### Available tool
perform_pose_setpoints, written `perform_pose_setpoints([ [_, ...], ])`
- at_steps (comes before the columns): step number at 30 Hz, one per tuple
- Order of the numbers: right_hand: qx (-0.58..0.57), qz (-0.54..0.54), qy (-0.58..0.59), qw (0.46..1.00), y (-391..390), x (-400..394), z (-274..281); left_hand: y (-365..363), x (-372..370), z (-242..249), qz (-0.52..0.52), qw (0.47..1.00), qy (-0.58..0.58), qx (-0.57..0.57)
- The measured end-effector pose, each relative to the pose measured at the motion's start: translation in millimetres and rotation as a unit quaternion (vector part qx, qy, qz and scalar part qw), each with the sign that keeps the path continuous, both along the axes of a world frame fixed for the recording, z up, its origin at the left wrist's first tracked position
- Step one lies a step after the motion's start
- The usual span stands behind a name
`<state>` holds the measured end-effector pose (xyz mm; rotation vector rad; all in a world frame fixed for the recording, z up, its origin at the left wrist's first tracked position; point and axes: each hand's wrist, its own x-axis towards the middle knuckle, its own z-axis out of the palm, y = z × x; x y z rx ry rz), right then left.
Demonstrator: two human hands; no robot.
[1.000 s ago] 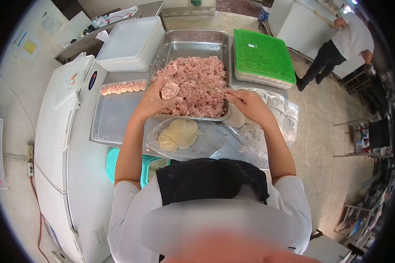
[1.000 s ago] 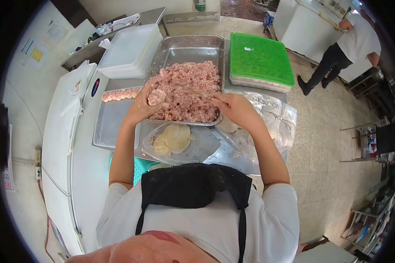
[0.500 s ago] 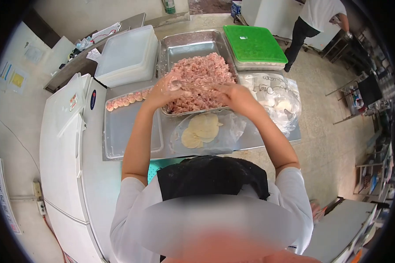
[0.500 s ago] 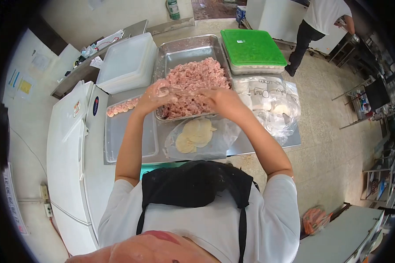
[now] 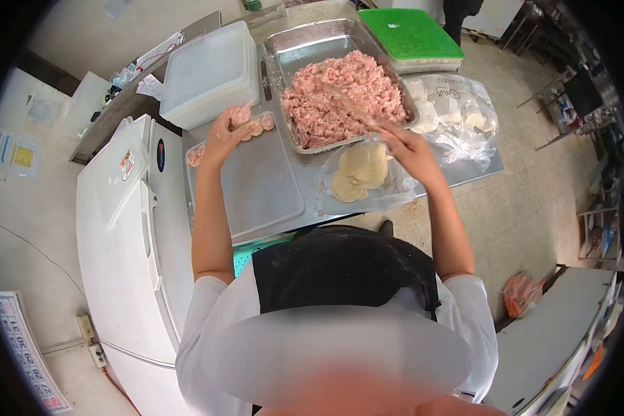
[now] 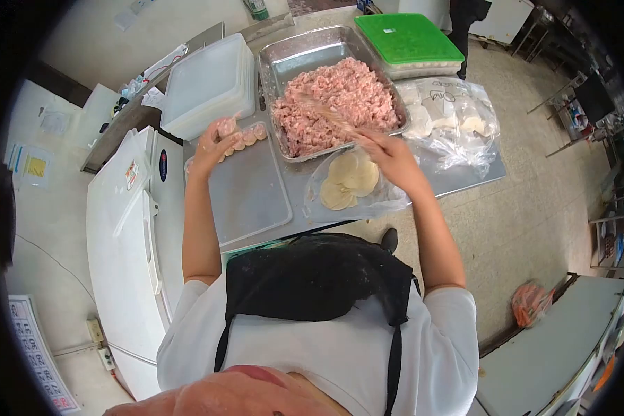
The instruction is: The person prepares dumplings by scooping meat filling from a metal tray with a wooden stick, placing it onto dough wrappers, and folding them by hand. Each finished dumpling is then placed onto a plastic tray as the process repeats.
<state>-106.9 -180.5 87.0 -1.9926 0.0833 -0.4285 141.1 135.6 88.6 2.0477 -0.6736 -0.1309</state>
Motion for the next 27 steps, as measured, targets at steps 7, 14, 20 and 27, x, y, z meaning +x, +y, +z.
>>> perform_pose_setpoints([
  [7,0.24,-0.178,0.137,0.944,-11.4,-84.8,-28.1,3.5,4.8,-111.0,0.019,0.986,-0.144,0.084],
  [14,0.247,-0.169,0.152,0.942,-23.7,-88.5,-9.2,-39.6,-6.5,-120.5,0.084,0.985,-0.094,0.115],
  [20,0.123,-0.106,0.159,0.974,-54.8,-64.6,-25.8,-50.5,4.7,-137.3,0.095,0.965,-0.198,0.141],
  [27,-0.422,-0.05,0.129,0.896,-144.0,0.9,2.3,-70.3,-53.8,-77.7,0.127,0.942,-0.281,0.133],
])
